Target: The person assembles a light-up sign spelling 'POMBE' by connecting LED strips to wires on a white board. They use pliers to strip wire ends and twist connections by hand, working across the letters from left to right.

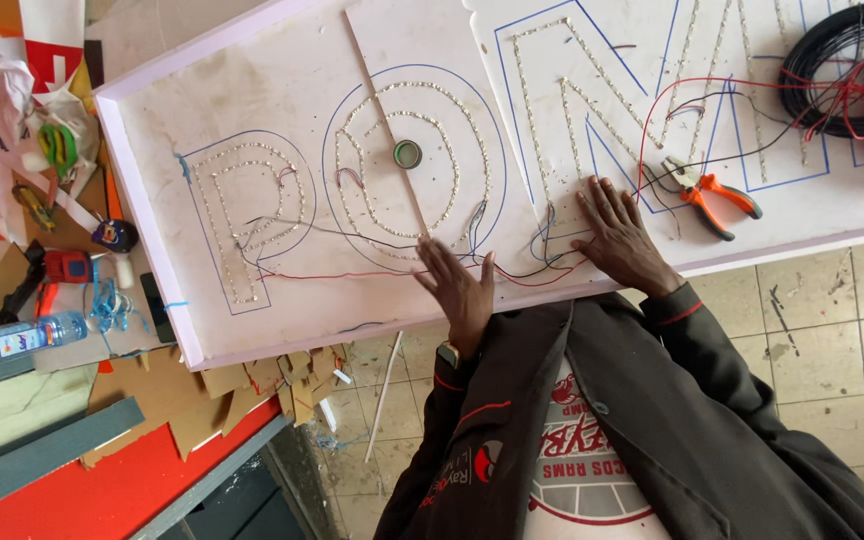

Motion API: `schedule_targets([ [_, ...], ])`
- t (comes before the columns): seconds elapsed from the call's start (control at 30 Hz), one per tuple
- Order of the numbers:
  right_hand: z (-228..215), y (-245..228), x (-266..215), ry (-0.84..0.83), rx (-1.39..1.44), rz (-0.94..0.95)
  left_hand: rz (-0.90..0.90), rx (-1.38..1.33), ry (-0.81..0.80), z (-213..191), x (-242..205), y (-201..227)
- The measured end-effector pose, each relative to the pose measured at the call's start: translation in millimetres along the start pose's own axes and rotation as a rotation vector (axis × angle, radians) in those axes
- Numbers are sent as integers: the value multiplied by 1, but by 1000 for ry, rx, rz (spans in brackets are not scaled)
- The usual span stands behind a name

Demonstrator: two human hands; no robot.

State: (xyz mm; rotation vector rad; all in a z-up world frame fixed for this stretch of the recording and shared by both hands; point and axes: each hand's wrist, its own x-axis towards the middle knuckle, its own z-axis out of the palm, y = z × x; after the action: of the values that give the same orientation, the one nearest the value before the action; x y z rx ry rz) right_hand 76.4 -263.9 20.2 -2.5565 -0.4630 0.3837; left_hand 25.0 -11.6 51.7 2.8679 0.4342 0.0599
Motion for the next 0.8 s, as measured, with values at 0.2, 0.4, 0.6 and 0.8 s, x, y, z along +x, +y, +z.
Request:
schedule_targets([
  [0.2, -8, -7, 1, 28, 31, 29, 442, -568, -154, -20, 27, 52],
  [0.4, -18, -16, -7, 350, 311, -41, 676, -568, -584, 62, 10, 86],
  [0.6, -30, -23, -27, 719, 383, 29, 773, -551, -502, 55, 8, 91],
  [0.8, -67, 12, -40, 862, 93, 229, 677, -635, -383, 22, 9, 118],
])
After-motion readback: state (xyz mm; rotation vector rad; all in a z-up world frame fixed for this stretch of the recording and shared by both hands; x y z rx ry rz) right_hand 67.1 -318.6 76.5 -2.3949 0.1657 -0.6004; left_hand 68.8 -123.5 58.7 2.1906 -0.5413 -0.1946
